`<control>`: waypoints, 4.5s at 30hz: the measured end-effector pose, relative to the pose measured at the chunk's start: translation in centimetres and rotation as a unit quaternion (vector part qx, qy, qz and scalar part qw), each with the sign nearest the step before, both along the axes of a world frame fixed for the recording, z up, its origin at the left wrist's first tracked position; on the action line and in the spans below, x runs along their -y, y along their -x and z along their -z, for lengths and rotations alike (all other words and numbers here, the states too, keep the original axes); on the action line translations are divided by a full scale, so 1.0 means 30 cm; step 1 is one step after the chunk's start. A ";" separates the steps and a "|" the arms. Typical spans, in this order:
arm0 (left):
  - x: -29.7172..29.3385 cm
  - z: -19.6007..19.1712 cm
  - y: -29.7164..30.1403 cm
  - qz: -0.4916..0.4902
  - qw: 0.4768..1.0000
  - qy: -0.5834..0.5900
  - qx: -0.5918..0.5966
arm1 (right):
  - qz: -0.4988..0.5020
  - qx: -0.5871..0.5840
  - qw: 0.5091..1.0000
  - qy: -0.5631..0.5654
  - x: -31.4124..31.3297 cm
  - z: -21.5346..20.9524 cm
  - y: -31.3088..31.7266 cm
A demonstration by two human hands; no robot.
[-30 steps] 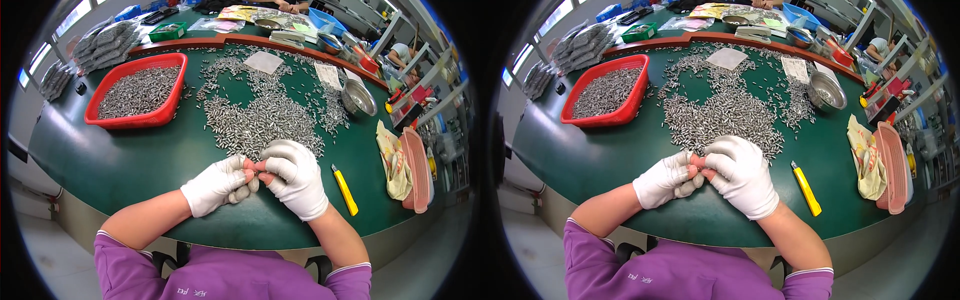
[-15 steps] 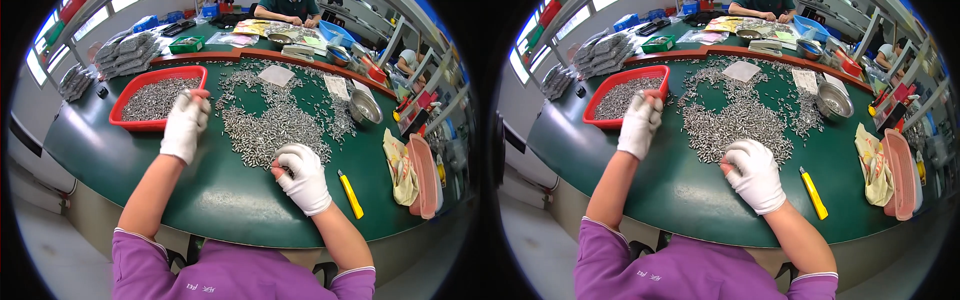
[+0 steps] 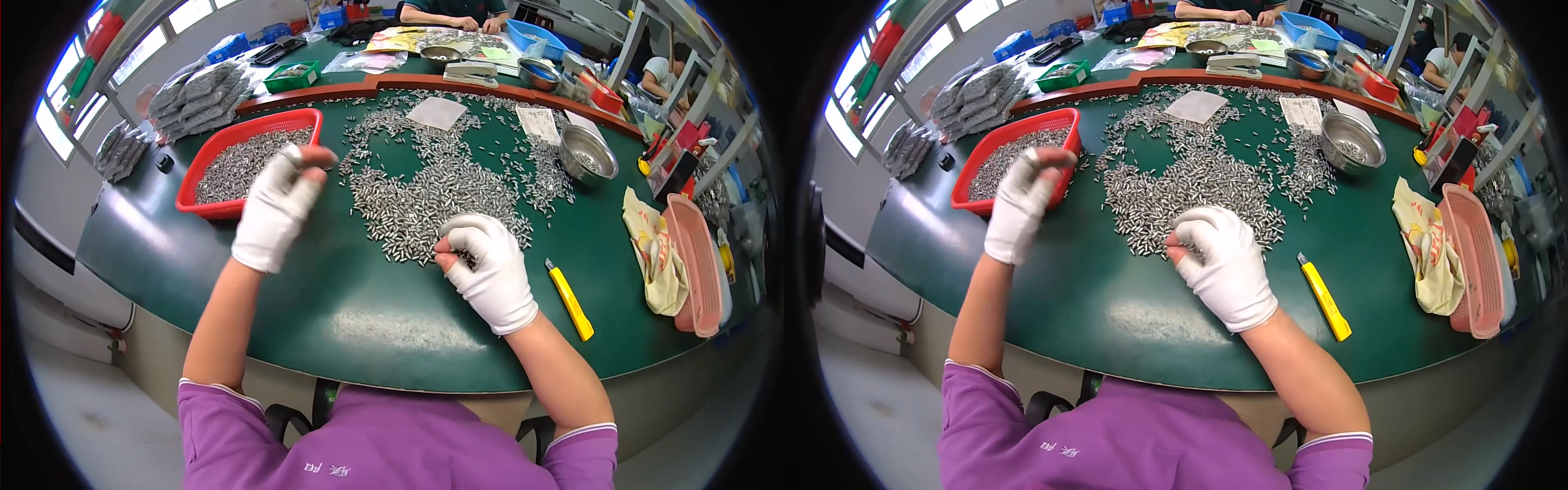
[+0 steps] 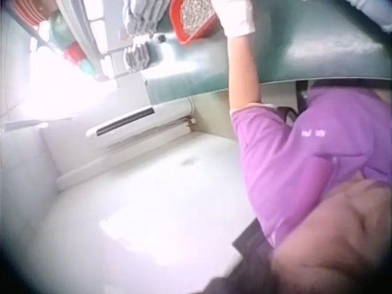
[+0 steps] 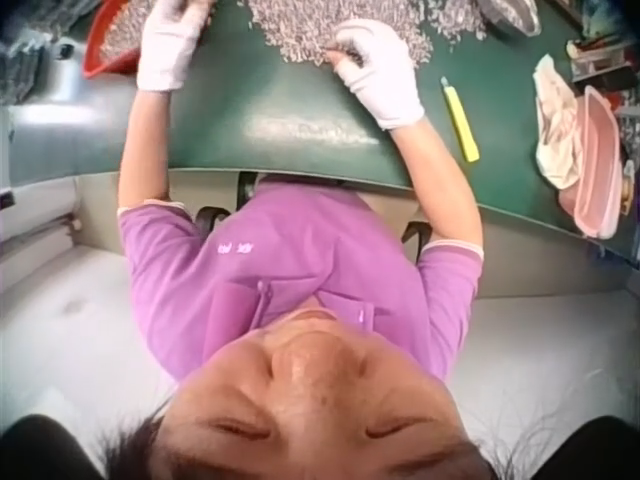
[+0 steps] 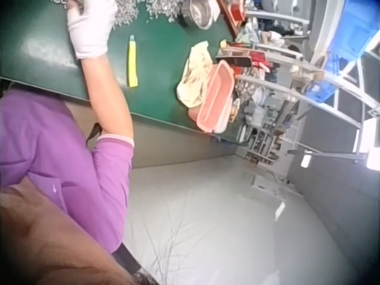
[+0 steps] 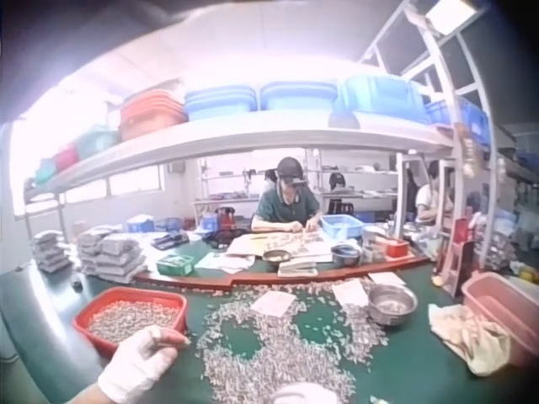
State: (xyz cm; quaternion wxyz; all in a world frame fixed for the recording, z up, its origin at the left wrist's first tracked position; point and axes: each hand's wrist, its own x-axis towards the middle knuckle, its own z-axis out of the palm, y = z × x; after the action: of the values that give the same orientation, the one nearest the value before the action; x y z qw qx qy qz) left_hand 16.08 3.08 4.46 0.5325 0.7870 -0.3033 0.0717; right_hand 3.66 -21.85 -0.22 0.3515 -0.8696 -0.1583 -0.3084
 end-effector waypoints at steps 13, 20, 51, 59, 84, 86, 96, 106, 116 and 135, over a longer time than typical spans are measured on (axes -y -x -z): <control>0.138 0.141 0.231 0.205 0.849 0.082 -0.480 | -0.135 -0.001 0.991 0.005 -0.022 0.007 -0.023; 0.149 0.173 0.225 0.201 0.870 -0.001 -0.449 | 0.008 0.031 0.997 0.070 0.014 -0.043 0.009; 0.090 0.157 0.507 0.074 0.957 -0.280 -0.008 | 0.018 -0.405 0.907 -0.111 -0.107 0.028 0.642; 0.082 0.166 0.503 0.080 0.958 -0.274 -0.034 | 0.037 -0.349 0.932 0.087 -0.171 0.024 0.587; 0.086 0.146 0.478 0.112 0.958 -0.261 -0.032 | 0.021 -0.329 0.931 0.160 -0.161 -0.048 0.547; 0.086 0.147 0.481 0.113 0.956 -0.265 -0.054 | 0.037 -0.309 0.941 0.131 -0.143 -0.031 0.571; 0.110 0.083 0.319 0.161 0.914 -0.023 -0.371 | 0.424 -0.198 0.862 0.196 0.278 0.019 0.483; 0.141 0.161 0.179 0.201 0.890 0.107 -0.394 | 0.113 -0.068 0.974 0.182 0.053 -0.065 0.223; 0.123 0.177 0.198 0.248 0.841 0.117 -0.466 | 0.133 -0.092 0.947 0.276 -0.047 0.044 0.028; 0.140 0.176 0.225 0.246 0.756 0.127 -0.593 | -0.053 -0.111 0.992 -0.037 -0.039 0.015 0.055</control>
State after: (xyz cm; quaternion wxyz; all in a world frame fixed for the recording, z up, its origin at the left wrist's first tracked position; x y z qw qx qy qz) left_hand 9.32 -1.12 -0.83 0.6998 0.4956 -0.0982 -0.5050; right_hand 1.99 -20.68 -0.69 0.4151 -0.8750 -0.1530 -0.1967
